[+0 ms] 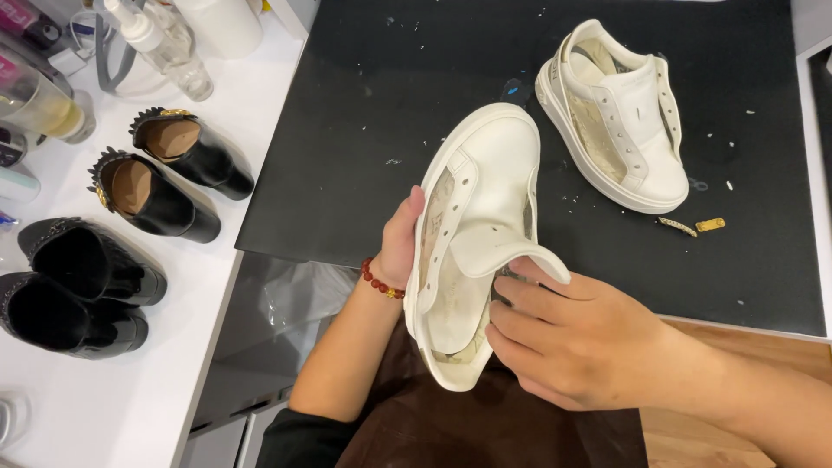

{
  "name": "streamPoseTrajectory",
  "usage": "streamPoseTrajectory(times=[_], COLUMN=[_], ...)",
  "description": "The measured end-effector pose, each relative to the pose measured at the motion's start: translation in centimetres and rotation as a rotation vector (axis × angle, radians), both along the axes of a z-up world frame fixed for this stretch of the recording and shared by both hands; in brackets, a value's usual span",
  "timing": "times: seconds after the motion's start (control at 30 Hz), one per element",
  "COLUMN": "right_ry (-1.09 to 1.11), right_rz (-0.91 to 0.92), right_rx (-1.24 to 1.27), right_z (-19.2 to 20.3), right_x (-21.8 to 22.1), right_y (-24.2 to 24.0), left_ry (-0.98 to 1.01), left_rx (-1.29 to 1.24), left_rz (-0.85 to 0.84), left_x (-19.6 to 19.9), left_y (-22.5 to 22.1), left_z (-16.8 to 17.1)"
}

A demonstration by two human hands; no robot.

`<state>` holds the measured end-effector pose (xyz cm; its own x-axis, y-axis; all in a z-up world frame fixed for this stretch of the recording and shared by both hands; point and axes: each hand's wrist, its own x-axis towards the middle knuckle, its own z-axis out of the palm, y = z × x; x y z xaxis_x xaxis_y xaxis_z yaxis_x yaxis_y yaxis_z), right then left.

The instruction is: Inspecting white sneakers and removing their insoles and small accessories.

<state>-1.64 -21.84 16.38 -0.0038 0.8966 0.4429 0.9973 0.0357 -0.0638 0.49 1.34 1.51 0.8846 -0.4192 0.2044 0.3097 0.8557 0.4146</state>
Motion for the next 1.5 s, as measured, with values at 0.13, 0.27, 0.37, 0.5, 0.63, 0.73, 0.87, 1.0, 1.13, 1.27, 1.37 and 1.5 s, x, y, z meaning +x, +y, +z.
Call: streamPoseTrajectory(times=[0.13, 0.27, 0.37, 0.5, 0.63, 0.73, 0.87, 1.0, 1.13, 1.27, 1.37, 1.5], right_ry=[-0.171, -0.118, -0.068, -0.022, 0.047, 0.093, 0.240, 0.399, 0.614, 0.791, 0.960, 0.970], right_rz=[-0.069, -0.048, -0.061, -0.074, -0.064, -0.124, -0.259, -0.308, -0.310, -0.127, -0.015, -0.098], right_rx=[-0.092, -0.099, -0.036, -0.029, -0.011, 0.056, 0.229, 0.263, 0.261, 0.123, 0.037, -0.011], right_z=[-1.6, -3.2, -3.3, -3.5, -4.4, -4.6, -3.7, -3.9, -2.3, -0.9, -1.3, 0.0], right_x=[0.2, 0.9, 1.2, 0.9, 1.6, 2.7, 2.8, 1.1, 0.1, 1.4, 3.0, 2.6], right_y=[0.1, 0.2, 0.4, 0.6, 0.1, -1.1, -1.3, -0.3, -0.2, -2.1, -4.5, -4.1], left_ry=[0.070, 0.242, 0.305, 0.278, 0.225, 0.195, -0.436, -0.941, -0.763, -0.635, -0.569, -0.503], left_rx=[0.103, 0.185, 0.266, 0.285, 0.326, 0.395, 0.721, 0.931, 0.613, 0.549, 0.555, 0.559], left_rz=[-0.010, -0.026, 0.007, -0.031, -0.059, -0.025, 0.580, 0.937, 1.027, 0.971, 0.912, 0.837], left_x=[0.5, 1.1, 1.2, 1.4, 1.5, -0.3, -3.5, -3.5, -3.8, -4.7, -5.4, -6.6], left_y=[-0.6, -1.5, -1.7, -2.0, -1.1, -0.1, 0.1, -2.3, -3.8, -4.2, -4.2, -4.4], left_z=[1.3, 1.3, 1.6, 1.9, 2.0, 5.1, 7.9, 6.6, 5.8, 7.7, 9.5, 11.2])
